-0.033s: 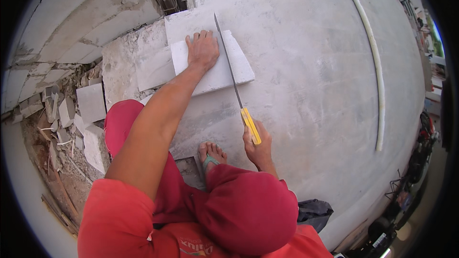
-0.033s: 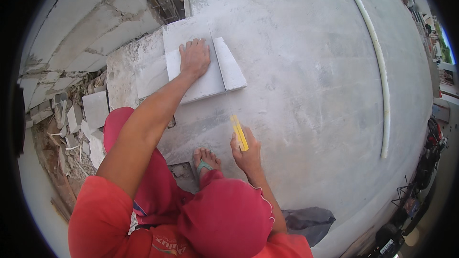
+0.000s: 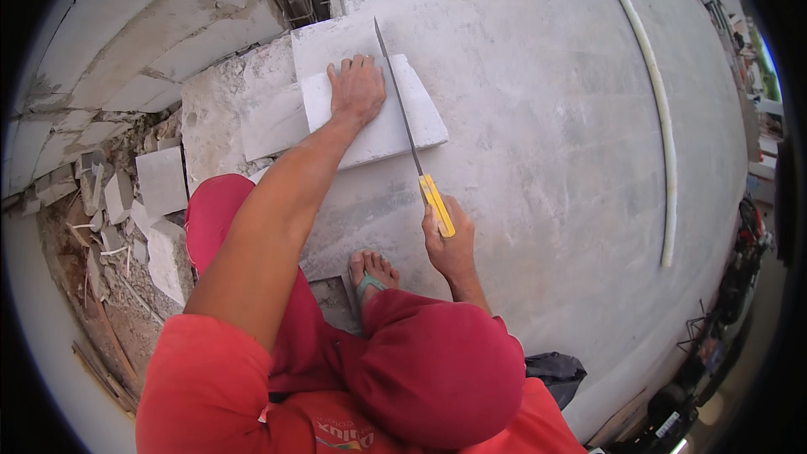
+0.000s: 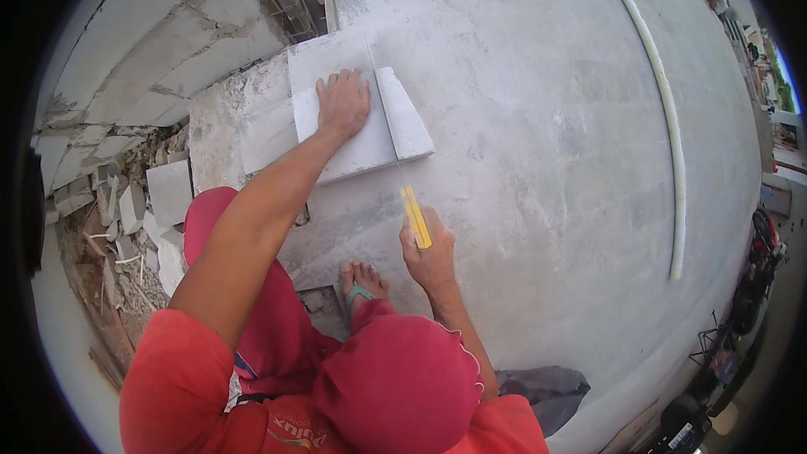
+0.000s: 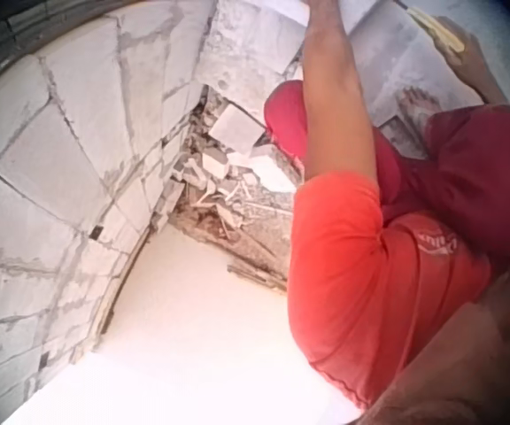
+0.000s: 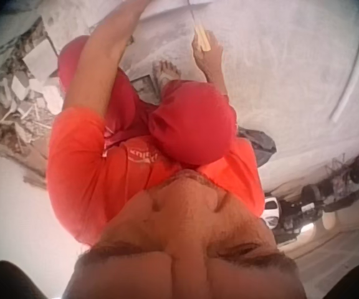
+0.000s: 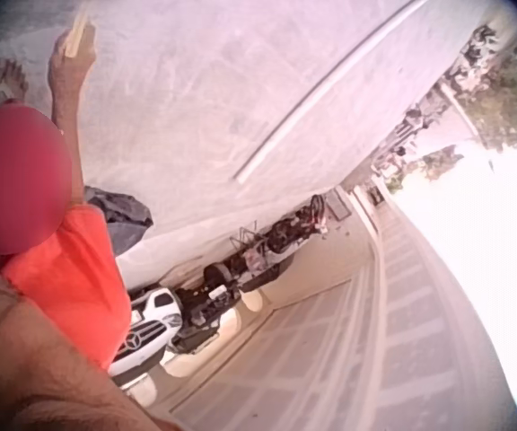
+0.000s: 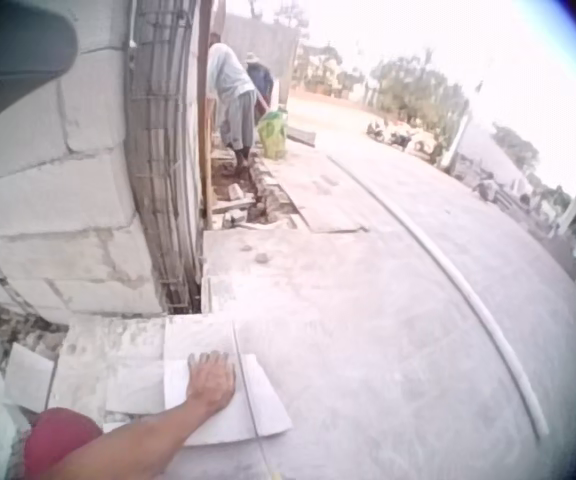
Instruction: The person measures a white rectangular tile with a tape measure and then uses a hand saw to cut the tile. The person handles the tile and tools directly on the ground.
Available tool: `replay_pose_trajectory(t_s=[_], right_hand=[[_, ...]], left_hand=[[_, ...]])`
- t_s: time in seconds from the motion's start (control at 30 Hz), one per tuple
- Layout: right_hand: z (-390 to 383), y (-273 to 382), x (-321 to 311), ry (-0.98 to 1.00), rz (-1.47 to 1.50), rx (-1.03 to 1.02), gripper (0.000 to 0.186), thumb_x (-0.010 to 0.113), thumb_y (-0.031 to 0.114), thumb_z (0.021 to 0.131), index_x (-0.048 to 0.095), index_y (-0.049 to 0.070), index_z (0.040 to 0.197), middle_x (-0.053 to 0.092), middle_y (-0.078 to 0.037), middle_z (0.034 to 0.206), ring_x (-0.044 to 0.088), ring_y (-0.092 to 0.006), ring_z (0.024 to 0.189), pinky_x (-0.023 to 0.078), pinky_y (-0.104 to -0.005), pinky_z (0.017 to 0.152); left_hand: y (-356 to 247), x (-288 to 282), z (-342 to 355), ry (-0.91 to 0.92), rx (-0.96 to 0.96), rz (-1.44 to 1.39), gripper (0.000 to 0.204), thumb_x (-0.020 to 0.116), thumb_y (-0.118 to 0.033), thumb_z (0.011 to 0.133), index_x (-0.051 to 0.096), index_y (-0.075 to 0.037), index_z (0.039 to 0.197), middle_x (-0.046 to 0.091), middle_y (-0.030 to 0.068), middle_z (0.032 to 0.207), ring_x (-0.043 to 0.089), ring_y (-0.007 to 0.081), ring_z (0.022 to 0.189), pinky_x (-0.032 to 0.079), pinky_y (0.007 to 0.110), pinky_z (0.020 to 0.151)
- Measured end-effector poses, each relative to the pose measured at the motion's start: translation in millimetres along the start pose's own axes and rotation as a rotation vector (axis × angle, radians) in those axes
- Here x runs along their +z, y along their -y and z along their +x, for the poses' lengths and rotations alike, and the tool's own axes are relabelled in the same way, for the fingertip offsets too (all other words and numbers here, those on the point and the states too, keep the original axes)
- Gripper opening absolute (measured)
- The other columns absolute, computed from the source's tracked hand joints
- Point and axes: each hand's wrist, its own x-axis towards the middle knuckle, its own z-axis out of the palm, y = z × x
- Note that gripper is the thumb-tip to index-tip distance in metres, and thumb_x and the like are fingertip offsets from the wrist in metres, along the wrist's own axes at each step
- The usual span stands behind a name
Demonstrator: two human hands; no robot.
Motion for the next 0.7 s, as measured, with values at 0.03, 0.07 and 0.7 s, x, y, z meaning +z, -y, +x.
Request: replay_pose_trajectory(t_s=[0.03, 0.07, 0.7], right_hand=[[9, 1, 8, -0.003, 0.024, -0.033, 0.024, 0.068, 0.014, 0.103, 0.068, 0.001, 0.123, 0.068, -0.023, 0.086, 0.069, -0.0447, 0.075, 0.053, -0.0449, 0.065], [1, 1, 11, 0.008, 0.024, -0.023, 0.026, 0.068, 0.014, 0.103, 0.068, 0.001, 0.125, 0.068, -0.023, 0.086, 0.069, -0.0441, 0.075, 0.054, -0.0445, 0.065], [-107, -38, -16, -0.036, -0.049, 0.064, 0.036, 0.069, 0.021, 0.104, 0.068, 0.002, 0.135, 0.075, -0.018, 0.100, 0.078, -0.0292, 0.087, 0.060, -0.0371, 0.073]], left_hand=[[7, -1, -2, -0.003, -0.006, 0.015, 0.046, 0.048, -0.034, 0.111, 0.063, -0.003, 0.143, 0.064, 0.0165, 0.137, 0.056, 0.0361, 0.135, 0.028, 0.065, 0.124], [13, -1, -6, -0.005, -0.012, 0.029, 0.046, 0.048, -0.034, 0.111, 0.063, -0.003, 0.143, 0.064, 0.0167, 0.137, 0.056, 0.0362, 0.134, 0.028, 0.065, 0.124], [6, 2, -5, -0.022, -0.008, -0.012, 0.045, 0.047, -0.031, 0.112, 0.064, -0.003, 0.142, 0.064, 0.0152, 0.136, 0.055, 0.0352, 0.134, 0.030, 0.062, 0.122]])
